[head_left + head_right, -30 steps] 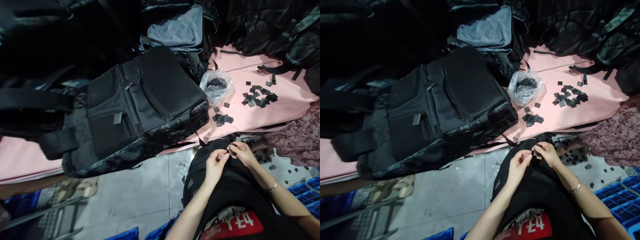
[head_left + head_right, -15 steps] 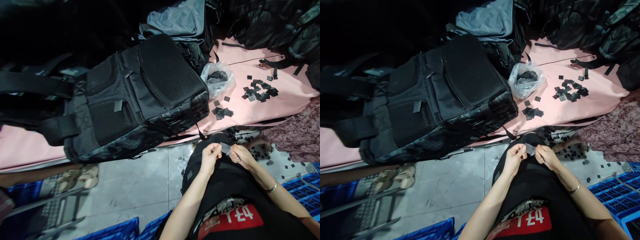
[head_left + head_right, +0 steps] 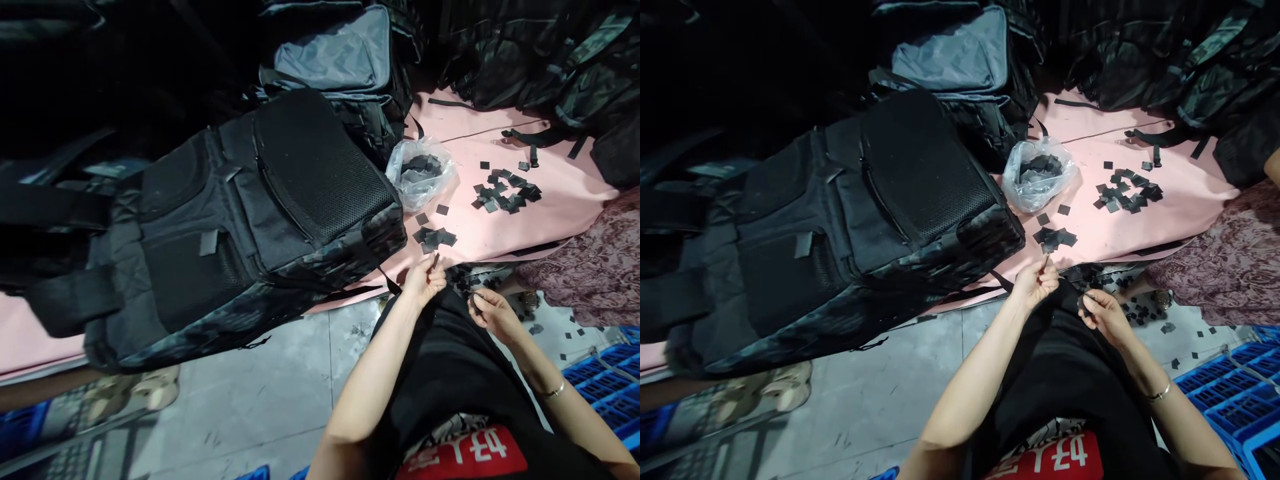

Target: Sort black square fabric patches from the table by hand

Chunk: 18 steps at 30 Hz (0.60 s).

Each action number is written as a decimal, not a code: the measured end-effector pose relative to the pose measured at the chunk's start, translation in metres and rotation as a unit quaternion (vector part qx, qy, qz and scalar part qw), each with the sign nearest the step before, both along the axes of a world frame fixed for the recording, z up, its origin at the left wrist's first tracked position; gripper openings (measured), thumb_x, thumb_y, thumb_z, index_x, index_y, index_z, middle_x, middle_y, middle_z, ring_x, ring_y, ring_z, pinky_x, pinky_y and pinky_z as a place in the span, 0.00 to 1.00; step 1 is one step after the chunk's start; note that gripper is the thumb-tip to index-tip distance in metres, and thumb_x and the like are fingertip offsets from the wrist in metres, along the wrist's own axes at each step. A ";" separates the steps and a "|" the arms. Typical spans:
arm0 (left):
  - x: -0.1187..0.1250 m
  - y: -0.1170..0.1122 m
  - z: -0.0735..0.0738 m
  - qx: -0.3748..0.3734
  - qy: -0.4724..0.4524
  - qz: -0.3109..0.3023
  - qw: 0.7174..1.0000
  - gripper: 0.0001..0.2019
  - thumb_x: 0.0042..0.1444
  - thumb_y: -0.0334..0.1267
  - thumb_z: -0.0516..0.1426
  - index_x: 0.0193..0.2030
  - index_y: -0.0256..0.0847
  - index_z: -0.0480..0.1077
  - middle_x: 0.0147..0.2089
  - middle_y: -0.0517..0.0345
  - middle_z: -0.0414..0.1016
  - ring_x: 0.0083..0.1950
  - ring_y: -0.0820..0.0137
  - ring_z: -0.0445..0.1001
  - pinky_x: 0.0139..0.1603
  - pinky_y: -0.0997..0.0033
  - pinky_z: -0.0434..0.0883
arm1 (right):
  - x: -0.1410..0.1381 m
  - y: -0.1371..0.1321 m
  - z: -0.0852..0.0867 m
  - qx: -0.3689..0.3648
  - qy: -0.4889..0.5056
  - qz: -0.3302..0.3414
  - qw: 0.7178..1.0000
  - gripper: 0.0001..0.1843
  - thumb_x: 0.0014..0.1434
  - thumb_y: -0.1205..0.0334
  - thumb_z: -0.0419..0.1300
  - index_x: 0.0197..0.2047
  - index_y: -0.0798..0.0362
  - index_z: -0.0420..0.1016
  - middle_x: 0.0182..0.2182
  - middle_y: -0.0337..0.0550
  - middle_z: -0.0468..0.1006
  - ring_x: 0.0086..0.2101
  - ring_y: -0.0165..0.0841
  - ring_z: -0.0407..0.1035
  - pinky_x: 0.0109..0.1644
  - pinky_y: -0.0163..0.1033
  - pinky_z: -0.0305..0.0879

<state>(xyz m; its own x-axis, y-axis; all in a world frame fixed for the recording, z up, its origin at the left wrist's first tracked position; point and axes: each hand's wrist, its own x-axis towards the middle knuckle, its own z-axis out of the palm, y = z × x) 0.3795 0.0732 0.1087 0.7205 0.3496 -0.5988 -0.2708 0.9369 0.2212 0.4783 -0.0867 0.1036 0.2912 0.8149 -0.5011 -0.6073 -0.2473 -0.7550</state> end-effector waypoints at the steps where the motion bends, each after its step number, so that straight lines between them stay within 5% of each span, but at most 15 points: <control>1: -0.005 -0.004 0.001 -0.046 -0.037 -0.015 0.998 0.12 0.56 0.36 0.55 0.24 0.35 0.59 0.18 0.69 0.48 0.15 0.85 0.48 0.15 0.84 0.47 | 0.001 0.001 0.000 -0.005 0.000 -0.003 1.000 0.13 0.46 0.55 0.68 0.24 0.54 0.70 0.18 0.36 0.68 0.15 0.21 0.54 0.16 0.29 0.46; 5: -0.024 -0.018 0.000 -0.125 -0.088 -0.006 0.988 0.12 0.60 0.33 0.50 0.25 0.34 0.61 0.18 0.69 0.45 0.14 0.85 0.47 0.14 0.84 0.47 | 0.003 0.007 -0.004 0.009 -0.002 -0.012 1.000 0.19 0.49 0.55 0.66 0.20 0.54 0.61 0.13 0.31 0.59 0.13 0.20 0.48 0.16 0.28 0.39; 9: -0.029 -0.021 -0.001 -0.118 -0.078 0.011 0.990 0.12 0.60 0.32 0.49 0.25 0.33 0.62 0.17 0.70 0.44 0.14 0.85 0.46 0.14 0.85 0.46 | 0.001 0.015 -0.004 0.031 -0.016 -0.009 0.999 0.18 0.52 0.56 0.63 0.20 0.54 0.61 0.14 0.33 0.61 0.15 0.22 0.55 0.17 0.28 0.47; 13: -0.029 -0.026 0.005 -0.046 -0.063 0.008 0.997 0.09 0.55 0.31 0.55 0.26 0.34 0.61 0.19 0.68 0.49 0.16 0.85 0.50 0.16 0.85 0.49 | 0.000 0.020 0.001 0.042 -0.017 0.005 0.999 0.10 0.51 0.57 0.64 0.30 0.54 0.70 0.24 0.39 0.70 0.21 0.26 0.64 0.19 0.30 0.55; 18: -0.035 -0.042 0.015 0.065 0.003 0.024 0.998 0.11 0.45 0.32 0.64 0.26 0.35 0.62 0.24 0.62 0.64 0.23 0.83 0.61 0.23 0.83 0.60 | 0.003 0.018 -0.001 0.038 -0.032 0.051 0.998 0.16 0.51 0.58 0.63 0.44 0.54 0.73 0.26 0.40 0.71 0.18 0.24 0.60 0.17 0.31 0.52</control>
<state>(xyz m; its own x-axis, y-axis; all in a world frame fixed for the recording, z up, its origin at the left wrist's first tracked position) 0.3440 0.0312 0.1242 0.6977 0.4580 -0.5508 -0.3123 0.8865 0.3415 0.4816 -0.0690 0.1029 0.2350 0.8764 -0.4203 -0.5322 -0.2458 -0.8101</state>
